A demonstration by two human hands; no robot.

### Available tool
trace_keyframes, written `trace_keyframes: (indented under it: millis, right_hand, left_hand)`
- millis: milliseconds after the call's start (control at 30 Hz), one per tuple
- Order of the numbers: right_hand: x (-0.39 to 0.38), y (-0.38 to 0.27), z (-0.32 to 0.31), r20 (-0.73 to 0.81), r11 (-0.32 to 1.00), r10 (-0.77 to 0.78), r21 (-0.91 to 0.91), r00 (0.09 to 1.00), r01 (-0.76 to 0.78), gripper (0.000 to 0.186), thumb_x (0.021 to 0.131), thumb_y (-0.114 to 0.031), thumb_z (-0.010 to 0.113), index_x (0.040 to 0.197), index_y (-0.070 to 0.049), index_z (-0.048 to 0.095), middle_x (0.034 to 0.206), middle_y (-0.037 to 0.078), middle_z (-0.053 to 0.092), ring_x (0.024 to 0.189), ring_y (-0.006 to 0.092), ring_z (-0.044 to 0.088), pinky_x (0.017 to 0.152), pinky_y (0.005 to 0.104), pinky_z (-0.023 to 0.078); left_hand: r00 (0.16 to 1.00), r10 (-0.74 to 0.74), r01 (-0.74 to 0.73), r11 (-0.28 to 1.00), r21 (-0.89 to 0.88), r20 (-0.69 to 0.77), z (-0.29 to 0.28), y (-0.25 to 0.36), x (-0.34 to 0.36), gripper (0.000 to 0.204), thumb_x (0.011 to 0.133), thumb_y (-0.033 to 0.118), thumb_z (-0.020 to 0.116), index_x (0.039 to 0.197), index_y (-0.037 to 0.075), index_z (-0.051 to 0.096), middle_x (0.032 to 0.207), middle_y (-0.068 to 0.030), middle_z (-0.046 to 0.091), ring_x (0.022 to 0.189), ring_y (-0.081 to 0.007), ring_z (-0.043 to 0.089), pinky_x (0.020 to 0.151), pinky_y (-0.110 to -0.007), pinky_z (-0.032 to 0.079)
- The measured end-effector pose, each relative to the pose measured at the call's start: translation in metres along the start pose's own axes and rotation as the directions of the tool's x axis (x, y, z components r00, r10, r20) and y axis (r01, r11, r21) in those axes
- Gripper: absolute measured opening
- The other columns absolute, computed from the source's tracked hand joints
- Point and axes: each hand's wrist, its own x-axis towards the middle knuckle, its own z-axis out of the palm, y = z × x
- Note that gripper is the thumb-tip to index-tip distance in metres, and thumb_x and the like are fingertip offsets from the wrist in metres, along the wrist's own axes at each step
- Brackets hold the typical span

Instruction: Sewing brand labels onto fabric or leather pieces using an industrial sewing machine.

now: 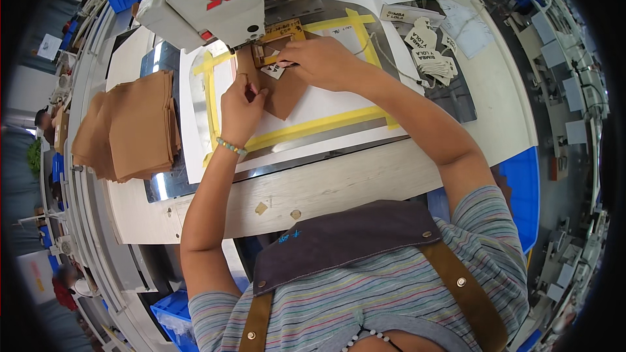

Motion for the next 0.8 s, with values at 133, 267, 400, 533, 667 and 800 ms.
trace_keyframes:
  millis: [133,267,400,533,667,800]
  right_hand:
    - [-0.006,0.008,0.002,-0.011,0.999,0.028,0.032,1.0,-0.028,0.028,0.095,-0.015,0.057,0.117,-0.01,0.073,0.116,0.006,0.071,0.104,0.0302,0.068,0.087,0.043,0.056]
    - [-0.006,0.017,0.006,-0.071,0.997,0.037,0.067,0.997,-0.032,0.026,0.096,-0.017,0.059,0.115,-0.007,0.073,0.11,0.009,0.073,0.102,0.0328,0.068,0.087,0.0435,0.055]
    - [-0.002,0.014,0.008,-0.101,0.995,0.019,0.096,0.995,-0.009,0.025,0.099,-0.02,0.06,0.113,-0.005,0.073,0.106,0.011,0.074,0.099,0.0353,0.068,0.086,0.0445,0.055]
    - [-0.005,0.017,0.006,-0.072,0.997,0.032,0.066,0.997,-0.028,0.025,0.1,-0.02,0.06,0.114,-0.004,0.073,0.107,0.011,0.074,0.099,0.0357,0.068,0.085,0.0445,0.055]
    - [-0.014,0.022,0.001,-0.101,0.996,0.039,0.088,0.994,-0.03,0.028,0.1,-0.025,0.061,0.114,-0.004,0.073,0.108,0.013,0.074,0.098,0.0354,0.069,0.086,0.0442,0.055]
    - [-0.017,0.013,-0.011,-0.067,0.989,0.105,0.11,0.992,-0.098,0.039,0.105,-0.035,0.058,0.126,-0.004,0.07,0.117,0.015,0.073,0.105,0.0335,0.07,0.092,0.0435,0.055]
  left_hand:
    - [0.99,-0.139,0.134,0.981,-0.14,-0.032,-0.002,-0.008,-0.008,0.03,0.087,0.012,0.081,0.081,0.002,0.054,0.069,-0.013,0.064,0.06,-0.0244,0.062,0.059,-0.037,0.049]
    - [0.975,-0.198,0.214,0.961,-0.178,0.104,0.002,0.022,0.006,0.024,0.091,0.01,0.078,0.087,-0.001,0.056,0.075,-0.0124,0.069,0.061,-0.0196,0.071,0.053,-0.031,0.054]
    - [0.929,-0.254,0.359,0.796,-0.487,0.269,0.021,0.032,0.015,0.018,0.096,0.005,0.071,0.097,-0.003,0.054,0.08,-0.0151,0.071,0.06,-0.0218,0.075,0.049,-0.028,0.059]
    - [0.887,-0.23,0.448,0.633,-0.631,0.4,0.024,0.024,0.015,0.011,0.099,-0.001,0.062,0.102,-0.001,0.052,0.087,-0.0178,0.072,0.071,-0.0229,0.077,0.057,-0.028,0.062]
    - [0.838,-0.14,0.479,0.654,-0.586,0.528,0.012,0.055,-0.042,0.008,0.099,-0.006,0.054,0.106,-0.006,0.052,0.091,-0.0196,0.075,0.078,-0.0211,0.078,0.063,-0.029,0.064]
    - [0.928,-0.193,0.332,0.816,-0.473,0.319,-0.029,0.072,-0.09,0.011,0.099,-0.003,0.06,0.106,-0.009,0.054,0.087,-0.0183,0.074,0.072,-0.0203,0.077,0.057,-0.029,0.062]
